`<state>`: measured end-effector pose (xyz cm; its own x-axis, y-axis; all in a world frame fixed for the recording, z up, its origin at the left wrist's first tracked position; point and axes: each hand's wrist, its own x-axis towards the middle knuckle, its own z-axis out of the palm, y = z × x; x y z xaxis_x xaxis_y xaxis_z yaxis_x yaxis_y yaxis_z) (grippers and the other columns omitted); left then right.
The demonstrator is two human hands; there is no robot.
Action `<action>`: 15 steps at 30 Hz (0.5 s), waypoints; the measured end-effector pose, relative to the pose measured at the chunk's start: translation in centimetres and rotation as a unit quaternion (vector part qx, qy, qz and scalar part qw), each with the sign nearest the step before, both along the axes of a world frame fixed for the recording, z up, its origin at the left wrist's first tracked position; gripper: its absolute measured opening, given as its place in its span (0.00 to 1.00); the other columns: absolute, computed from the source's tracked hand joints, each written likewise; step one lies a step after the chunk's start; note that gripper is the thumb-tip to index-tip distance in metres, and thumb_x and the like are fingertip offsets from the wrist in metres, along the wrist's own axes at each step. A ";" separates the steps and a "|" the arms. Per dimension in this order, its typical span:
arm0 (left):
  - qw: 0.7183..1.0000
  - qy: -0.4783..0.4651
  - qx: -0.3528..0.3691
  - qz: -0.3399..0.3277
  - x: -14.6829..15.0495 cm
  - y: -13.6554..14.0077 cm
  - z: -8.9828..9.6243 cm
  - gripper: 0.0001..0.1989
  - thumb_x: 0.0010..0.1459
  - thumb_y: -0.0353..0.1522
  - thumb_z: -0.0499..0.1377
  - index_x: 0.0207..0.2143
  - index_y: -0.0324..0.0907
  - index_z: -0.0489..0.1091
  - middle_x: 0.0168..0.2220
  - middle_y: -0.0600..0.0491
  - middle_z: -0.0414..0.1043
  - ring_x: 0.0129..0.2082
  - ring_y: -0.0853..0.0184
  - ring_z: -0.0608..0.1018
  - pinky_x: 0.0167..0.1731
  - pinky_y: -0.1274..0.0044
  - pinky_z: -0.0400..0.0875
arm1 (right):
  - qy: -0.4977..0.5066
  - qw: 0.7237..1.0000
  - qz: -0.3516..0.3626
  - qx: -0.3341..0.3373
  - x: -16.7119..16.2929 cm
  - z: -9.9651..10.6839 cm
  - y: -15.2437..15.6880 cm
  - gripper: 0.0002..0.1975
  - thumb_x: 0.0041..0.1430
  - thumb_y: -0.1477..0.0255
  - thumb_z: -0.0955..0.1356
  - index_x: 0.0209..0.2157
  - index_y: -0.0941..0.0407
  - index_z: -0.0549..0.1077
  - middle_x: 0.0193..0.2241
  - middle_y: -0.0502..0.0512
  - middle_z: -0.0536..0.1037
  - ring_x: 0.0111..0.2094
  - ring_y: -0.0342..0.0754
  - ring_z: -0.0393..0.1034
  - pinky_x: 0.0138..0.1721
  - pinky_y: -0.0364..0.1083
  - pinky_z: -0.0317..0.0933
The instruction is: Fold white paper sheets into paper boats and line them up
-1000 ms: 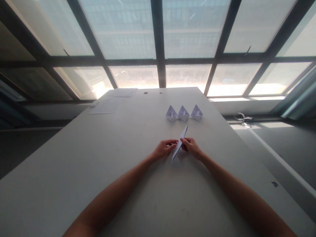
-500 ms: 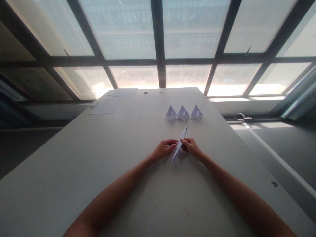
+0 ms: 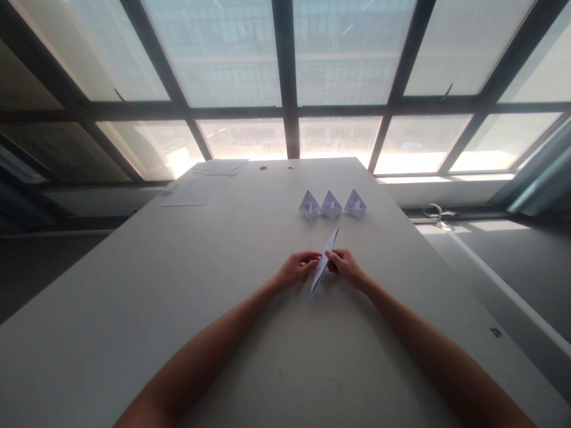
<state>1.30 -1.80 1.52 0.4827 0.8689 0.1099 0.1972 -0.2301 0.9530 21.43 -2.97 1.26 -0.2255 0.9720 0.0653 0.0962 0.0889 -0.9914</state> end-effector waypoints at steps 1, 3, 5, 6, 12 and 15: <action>1.000 -0.002 -0.002 -0.002 0.0 0.0 0.0 0.28 0.58 0.49 0.61 0.50 0.36 0.76 0.42 0.43 0.79 0.40 0.59 0.78 0.38 0.73 0.71 | -0.002 1.000 -0.001 -0.001 0.0 0.0 0.0 0.26 0.58 0.51 0.65 0.18 0.57 0.67 0.14 0.48 0.66 0.17 0.41 0.57 0.21 0.42 0.49; 1.000 0.001 -0.008 -0.005 0.0 0.0 0.0 0.28 0.58 0.49 0.61 0.50 0.36 0.75 0.42 0.43 0.79 0.39 0.60 0.78 0.36 0.74 0.70 | -0.004 1.000 -0.003 -0.004 0.0 0.0 0.0 0.26 0.58 0.51 0.65 0.18 0.56 0.67 0.15 0.48 0.66 0.18 0.41 0.56 0.21 0.42 0.49; 1.000 0.002 -0.014 -0.007 0.0 0.0 0.0 0.29 0.58 0.50 0.61 0.50 0.36 0.75 0.41 0.44 0.79 0.37 0.62 0.77 0.33 0.76 0.69 | -0.004 1.000 -0.002 -0.004 0.0 -0.1 0.0 0.26 0.58 0.50 0.65 0.18 0.56 0.67 0.15 0.48 0.66 0.18 0.41 0.56 0.21 0.42 0.49; 1.000 0.002 -0.016 -0.007 0.0 0.0 0.1 0.29 0.57 0.50 0.61 0.50 0.36 0.75 0.41 0.44 0.79 0.36 0.63 0.77 0.32 0.76 0.69 | -0.003 1.000 -0.002 -0.004 0.0 -0.1 0.0 0.26 0.58 0.50 0.65 0.18 0.56 0.67 0.15 0.48 0.66 0.18 0.40 0.56 0.21 0.42 0.49; 1.000 0.015 -0.021 -0.004 0.1 -0.1 0.3 0.30 0.58 0.50 0.60 0.50 0.34 0.75 0.37 0.45 0.78 0.27 0.68 0.73 0.26 0.79 0.64 | -0.001 1.000 0.002 -0.004 0.0 -0.2 0.1 0.26 0.58 0.50 0.65 0.18 0.57 0.67 0.15 0.48 0.66 0.18 0.40 0.56 0.21 0.42 0.49; 1.000 0.012 -0.015 -0.008 0.1 -0.2 0.6 0.30 0.58 0.50 0.59 0.52 0.35 0.74 0.38 0.46 0.78 0.29 0.68 0.73 0.27 0.79 0.64 | -0.013 1.000 0.007 0.001 0.1 -0.1 0.1 0.27 0.58 0.49 0.65 0.18 0.57 0.67 0.15 0.48 0.66 0.18 0.40 0.56 0.22 0.42 0.49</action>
